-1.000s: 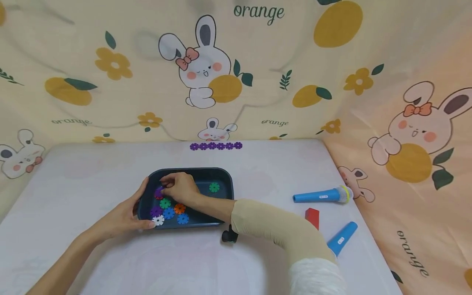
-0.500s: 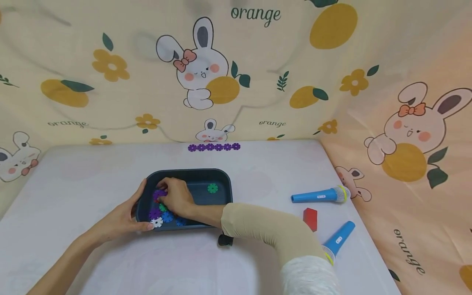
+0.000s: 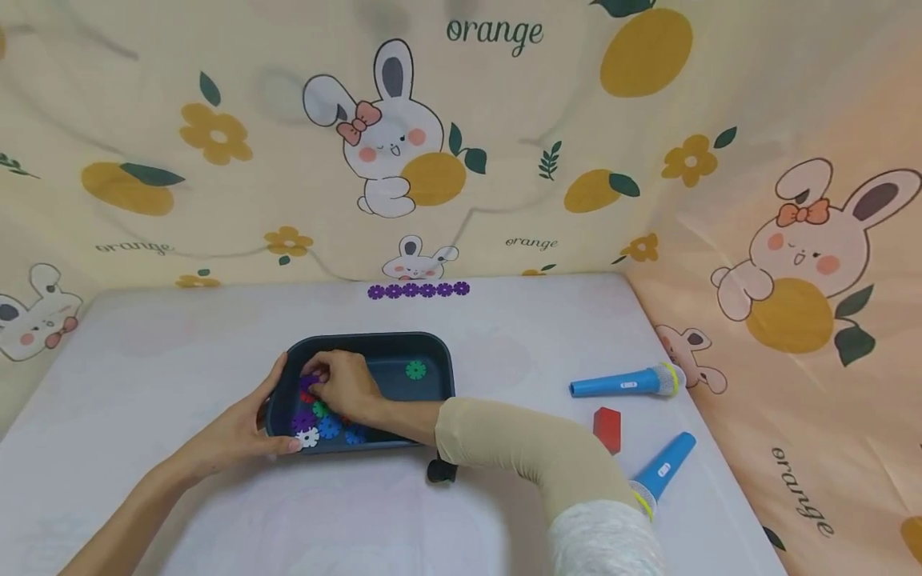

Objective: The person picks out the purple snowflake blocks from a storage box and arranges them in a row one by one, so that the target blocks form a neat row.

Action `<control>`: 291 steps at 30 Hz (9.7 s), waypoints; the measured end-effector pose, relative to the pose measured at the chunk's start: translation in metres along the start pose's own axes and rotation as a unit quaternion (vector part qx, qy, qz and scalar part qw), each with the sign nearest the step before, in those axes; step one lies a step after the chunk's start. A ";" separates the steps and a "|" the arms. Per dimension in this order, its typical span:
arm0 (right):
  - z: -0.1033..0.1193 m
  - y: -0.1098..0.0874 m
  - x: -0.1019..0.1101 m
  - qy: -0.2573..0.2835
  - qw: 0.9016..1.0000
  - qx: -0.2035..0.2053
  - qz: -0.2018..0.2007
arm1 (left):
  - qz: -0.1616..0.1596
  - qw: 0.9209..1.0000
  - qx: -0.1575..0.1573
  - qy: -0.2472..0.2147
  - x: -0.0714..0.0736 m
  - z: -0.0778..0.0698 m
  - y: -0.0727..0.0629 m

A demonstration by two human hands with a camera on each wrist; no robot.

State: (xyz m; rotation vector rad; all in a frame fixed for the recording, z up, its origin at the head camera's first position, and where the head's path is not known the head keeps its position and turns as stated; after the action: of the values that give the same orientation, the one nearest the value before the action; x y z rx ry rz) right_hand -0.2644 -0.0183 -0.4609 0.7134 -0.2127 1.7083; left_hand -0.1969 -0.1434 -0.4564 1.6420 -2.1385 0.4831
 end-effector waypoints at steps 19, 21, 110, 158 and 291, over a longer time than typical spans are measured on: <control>0.001 0.023 0.071 0.107 0.992 -0.065 0.020 | -0.009 1.000 0.004 0.017 0.001 0.002 0.002; -0.003 0.027 0.081 0.117 0.990 -0.073 0.016 | -0.011 1.000 0.005 0.016 0.000 0.002 0.002; -0.068 0.045 0.166 0.141 0.985 -0.089 -0.039 | -0.007 1.000 0.014 0.015 -0.001 0.005 0.002; -0.003 0.005 0.001 -0.036 0.999 -0.007 0.010 | -0.001 1.000 0.013 -0.008 0.003 0.002 0.000; -0.165 0.052 0.224 0.093 0.967 -0.202 -0.125 | -0.001 0.999 0.050 -0.016 0.000 0.010 0.001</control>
State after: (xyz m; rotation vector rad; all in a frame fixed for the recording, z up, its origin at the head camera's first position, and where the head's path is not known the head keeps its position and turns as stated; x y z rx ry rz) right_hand -0.3922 0.2346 -0.4544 0.2626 -0.3159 1.4196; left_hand -0.1990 -0.1477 -0.4652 1.7169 -2.1666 0.5764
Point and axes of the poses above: each hand's wrist, its own y-axis towards the middle knuckle, its own x-axis out of the back of the hand, z = x × y, the point moved 8 cm from there along y, towards the middle knuckle, and after that the axes turned 13 degrees about -z, right-handed, at the moved point
